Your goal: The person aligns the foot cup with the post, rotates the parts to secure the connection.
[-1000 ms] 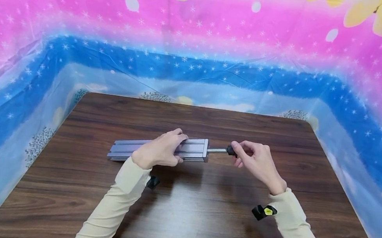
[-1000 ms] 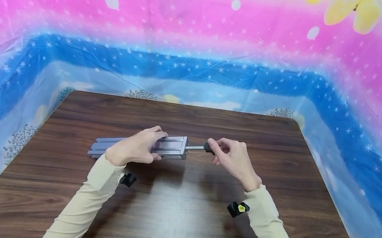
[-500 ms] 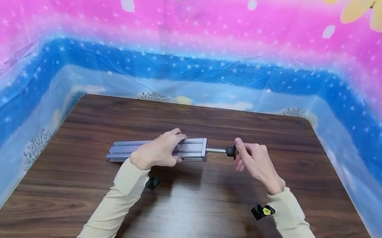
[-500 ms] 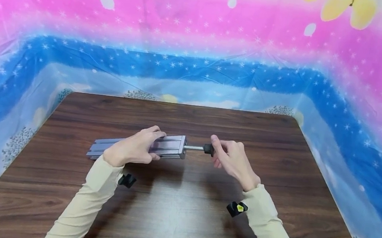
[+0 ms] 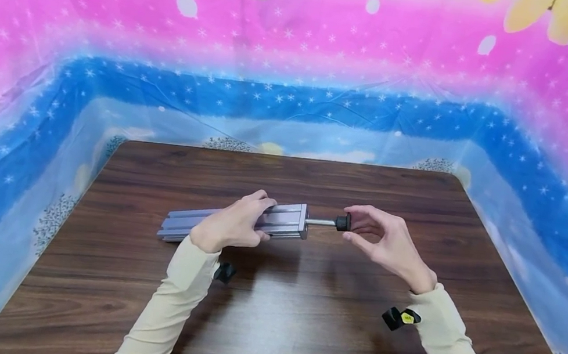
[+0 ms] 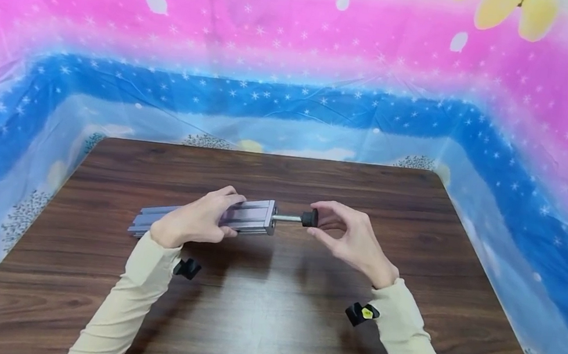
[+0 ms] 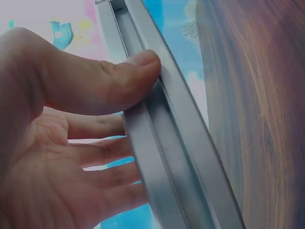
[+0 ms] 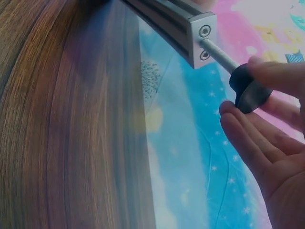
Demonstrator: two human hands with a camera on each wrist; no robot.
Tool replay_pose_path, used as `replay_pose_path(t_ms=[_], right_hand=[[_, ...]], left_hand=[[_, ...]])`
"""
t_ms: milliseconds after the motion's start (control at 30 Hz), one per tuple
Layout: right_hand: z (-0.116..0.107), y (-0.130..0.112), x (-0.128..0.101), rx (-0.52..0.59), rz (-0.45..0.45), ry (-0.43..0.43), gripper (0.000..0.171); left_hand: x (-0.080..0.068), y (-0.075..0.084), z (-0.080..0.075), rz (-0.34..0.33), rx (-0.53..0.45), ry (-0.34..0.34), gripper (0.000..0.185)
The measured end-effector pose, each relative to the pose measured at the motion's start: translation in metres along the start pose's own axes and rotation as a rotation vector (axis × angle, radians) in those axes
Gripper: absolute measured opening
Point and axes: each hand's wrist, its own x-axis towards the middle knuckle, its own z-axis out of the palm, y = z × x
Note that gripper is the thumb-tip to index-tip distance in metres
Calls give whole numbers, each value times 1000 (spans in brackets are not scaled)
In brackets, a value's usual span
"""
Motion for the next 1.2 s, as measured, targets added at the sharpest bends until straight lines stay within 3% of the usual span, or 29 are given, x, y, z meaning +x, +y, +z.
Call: replay_pose_path(t_ms=[200, 367, 700, 900, 1067, 1200], right_hand=[[2, -6, 6, -58, 56, 50, 32], [3, -6, 8, -63, 120, 39, 23], [7, -4, 9, -43, 249, 16, 26], [10, -6, 11, -57, 304, 22, 40], [10, -5, 10, -75, 332, -23, 51], [7, -6, 6, -96, 308, -67, 39]], left_hand=[[1, -1, 2, 14, 13, 6, 51], [1, -1, 4, 14, 15, 7, 53], [1, -1, 5, 25, 31, 11, 56], [-1, -2, 5, 22, 33, 11, 55], [-2, -1, 4, 26, 28, 29, 53], [-2, -1, 4, 29, 22, 29, 53]])
